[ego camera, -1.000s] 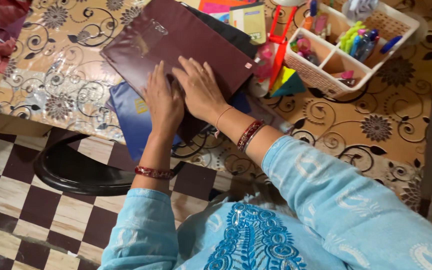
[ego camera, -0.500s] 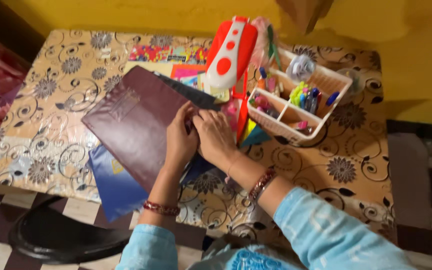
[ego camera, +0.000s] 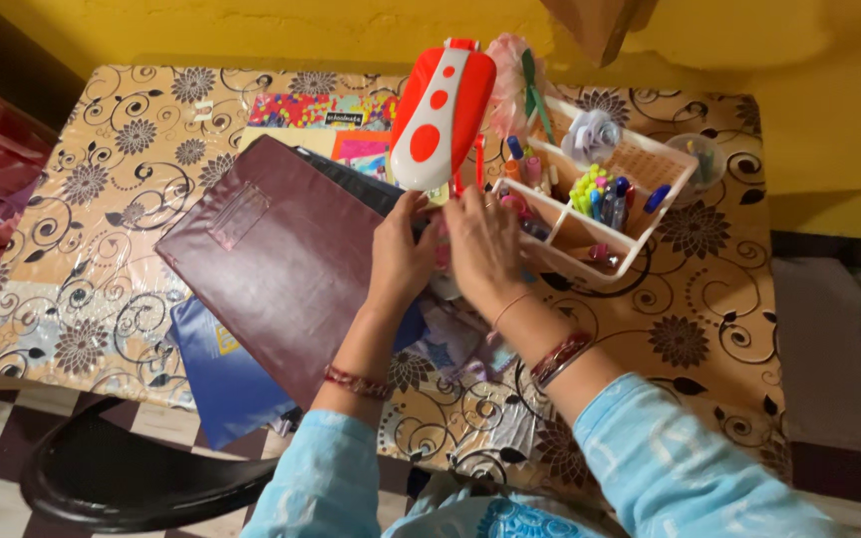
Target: The person wipes several folders and a desk lamp with a cloth, then adjusts and checks the lamp's position.
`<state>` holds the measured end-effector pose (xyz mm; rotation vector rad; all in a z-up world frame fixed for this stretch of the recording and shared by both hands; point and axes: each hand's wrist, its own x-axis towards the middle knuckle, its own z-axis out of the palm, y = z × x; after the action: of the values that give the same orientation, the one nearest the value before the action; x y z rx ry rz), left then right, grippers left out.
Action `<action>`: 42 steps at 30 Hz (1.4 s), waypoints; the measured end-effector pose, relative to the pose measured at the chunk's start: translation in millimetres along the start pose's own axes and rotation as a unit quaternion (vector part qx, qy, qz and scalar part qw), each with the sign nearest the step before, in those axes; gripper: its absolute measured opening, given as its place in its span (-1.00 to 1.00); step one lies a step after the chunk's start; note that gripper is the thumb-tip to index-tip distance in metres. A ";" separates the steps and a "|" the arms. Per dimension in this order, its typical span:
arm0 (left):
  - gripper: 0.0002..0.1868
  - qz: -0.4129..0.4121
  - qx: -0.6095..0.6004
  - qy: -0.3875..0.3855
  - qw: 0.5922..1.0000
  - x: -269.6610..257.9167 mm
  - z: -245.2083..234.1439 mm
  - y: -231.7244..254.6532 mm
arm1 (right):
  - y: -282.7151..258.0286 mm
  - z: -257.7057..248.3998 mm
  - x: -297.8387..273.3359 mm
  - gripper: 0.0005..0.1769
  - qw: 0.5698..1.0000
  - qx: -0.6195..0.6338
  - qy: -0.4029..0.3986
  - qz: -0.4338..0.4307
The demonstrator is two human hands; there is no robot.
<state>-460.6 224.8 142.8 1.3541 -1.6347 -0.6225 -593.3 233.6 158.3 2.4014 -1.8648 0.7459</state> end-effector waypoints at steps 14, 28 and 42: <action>-0.60 -0.010 0.022 -0.038 0.999 17.4 41.6 0.8 | 69.4 63.9 1.9 -0.86 0.988 -0.147 0.049 -0.006; -0.60 -0.031 0.047 -0.066 0.996 14.9 71.4 -17.7 | 82.1 73.7 7.9 -0.79 0.972 -0.232 -0.033 0.014; -0.53 -0.077 -0.001 -0.104 0.992 13.0 102.7 -65.5 | 63.0 25.8 0.9 -0.84 0.994 0.090 0.028 0.052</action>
<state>-517.1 178.2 44.6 1.4636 -1.7015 -0.8835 -641.6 207.0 118.4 2.3696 -1.9936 1.0206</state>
